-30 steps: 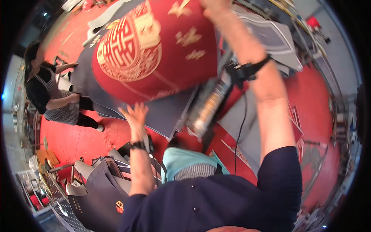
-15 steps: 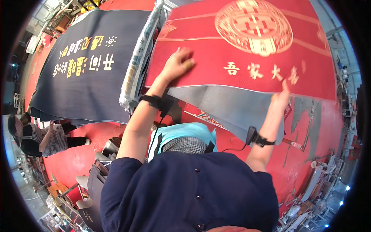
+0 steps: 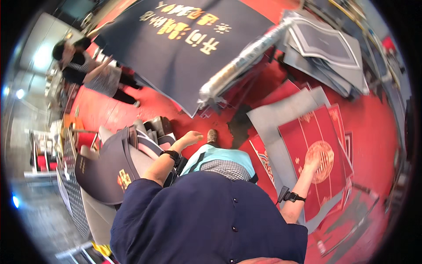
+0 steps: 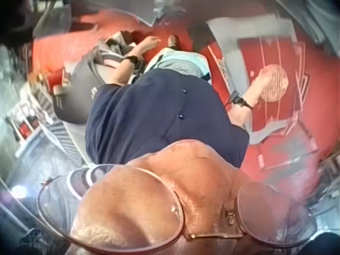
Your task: Sorting and stacking large printed floor mats or decorative posters on a factory floor.
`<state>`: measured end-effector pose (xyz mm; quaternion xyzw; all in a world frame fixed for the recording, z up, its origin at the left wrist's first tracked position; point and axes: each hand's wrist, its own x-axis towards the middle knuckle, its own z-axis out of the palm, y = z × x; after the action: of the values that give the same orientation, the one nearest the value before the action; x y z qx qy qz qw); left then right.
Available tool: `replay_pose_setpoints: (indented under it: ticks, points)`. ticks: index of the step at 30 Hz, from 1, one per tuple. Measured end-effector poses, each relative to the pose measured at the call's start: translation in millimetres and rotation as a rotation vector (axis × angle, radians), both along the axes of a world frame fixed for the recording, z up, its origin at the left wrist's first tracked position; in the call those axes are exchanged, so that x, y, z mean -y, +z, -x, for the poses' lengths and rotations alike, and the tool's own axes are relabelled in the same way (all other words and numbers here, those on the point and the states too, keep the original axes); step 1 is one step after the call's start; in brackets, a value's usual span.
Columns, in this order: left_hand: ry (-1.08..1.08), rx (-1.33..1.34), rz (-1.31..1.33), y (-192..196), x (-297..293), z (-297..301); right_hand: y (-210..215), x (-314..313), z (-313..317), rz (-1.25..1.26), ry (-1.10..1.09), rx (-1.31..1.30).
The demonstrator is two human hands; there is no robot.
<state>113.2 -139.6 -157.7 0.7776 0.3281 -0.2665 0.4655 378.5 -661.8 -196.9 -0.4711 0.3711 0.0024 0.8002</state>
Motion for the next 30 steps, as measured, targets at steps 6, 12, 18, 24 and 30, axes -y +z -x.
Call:
replay_pose_setpoints:
  ticks: [6, 12, 18, 24, 30]
  points:
    - [0.488, 0.030, 0.010, -7, -40, 69, 297, -274, 21, 0.238, 0.842, 1.067]
    - [0.488, -0.102, 0.137, -57, -71, 103, 426, -387, 87, -0.244, 1.407, 2.045]
    - [0.547, -0.117, 0.167, -84, -128, 109, 442, -491, 104, -0.190, 1.247, 2.174]
    - [0.514, -0.058, 0.065, -87, -208, 62, 417, -586, 108, -0.154, 0.983, 2.071]
    - [0.509, -0.091, 0.167, -94, -255, 17, 430, -597, 71, -0.111, 1.433, 1.733]
